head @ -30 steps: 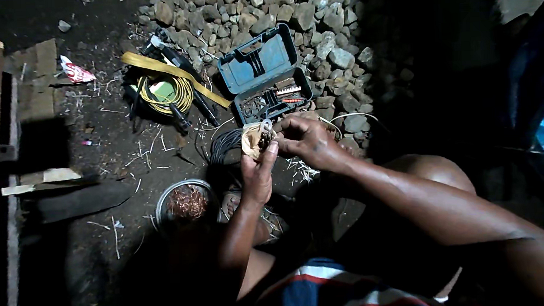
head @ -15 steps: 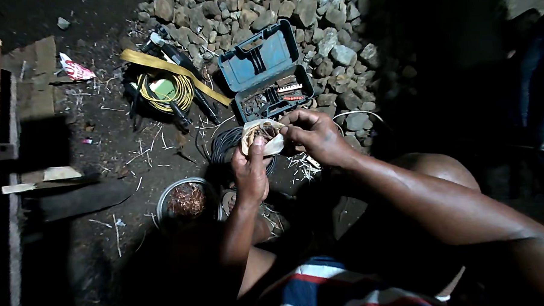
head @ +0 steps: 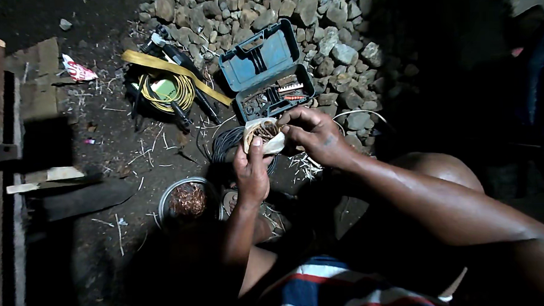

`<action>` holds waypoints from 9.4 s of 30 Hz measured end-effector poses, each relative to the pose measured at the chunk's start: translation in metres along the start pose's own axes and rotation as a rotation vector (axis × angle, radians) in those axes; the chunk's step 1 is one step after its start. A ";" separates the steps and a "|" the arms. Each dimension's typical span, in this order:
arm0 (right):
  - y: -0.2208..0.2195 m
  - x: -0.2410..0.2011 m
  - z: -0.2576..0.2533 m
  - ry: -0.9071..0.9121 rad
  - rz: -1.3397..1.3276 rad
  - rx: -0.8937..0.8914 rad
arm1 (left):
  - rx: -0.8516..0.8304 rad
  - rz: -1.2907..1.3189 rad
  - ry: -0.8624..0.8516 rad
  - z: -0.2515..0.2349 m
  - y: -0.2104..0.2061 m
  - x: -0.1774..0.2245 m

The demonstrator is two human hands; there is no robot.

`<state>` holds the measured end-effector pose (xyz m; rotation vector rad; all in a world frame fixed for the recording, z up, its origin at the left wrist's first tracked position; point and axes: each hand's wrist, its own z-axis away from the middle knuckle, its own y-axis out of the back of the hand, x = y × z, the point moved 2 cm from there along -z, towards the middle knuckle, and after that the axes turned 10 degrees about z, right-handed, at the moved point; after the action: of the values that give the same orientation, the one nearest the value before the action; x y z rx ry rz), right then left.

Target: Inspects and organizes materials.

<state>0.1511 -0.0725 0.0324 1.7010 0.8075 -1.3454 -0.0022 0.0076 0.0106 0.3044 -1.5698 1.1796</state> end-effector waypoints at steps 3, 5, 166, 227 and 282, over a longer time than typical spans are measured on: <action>0.001 0.001 0.000 0.027 0.129 0.016 | -0.020 -0.016 -0.002 0.000 0.000 0.000; 0.002 0.001 0.000 0.057 0.216 0.022 | -0.030 -0.057 -0.012 0.000 0.002 0.000; -0.212 0.271 0.099 -0.777 0.236 -0.203 | 0.578 0.124 -0.079 -0.040 0.107 0.110; -0.012 -0.019 -0.008 0.173 0.481 -0.211 | -0.177 -0.290 0.406 -0.005 0.059 0.039; 0.015 -0.018 0.002 -0.177 0.018 -0.087 | 0.200 -0.068 0.070 -0.016 0.036 0.002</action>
<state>0.1593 -0.0812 0.0528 1.4953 0.7368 -1.4058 -0.0191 0.0377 -0.0078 0.4390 -1.3732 1.2826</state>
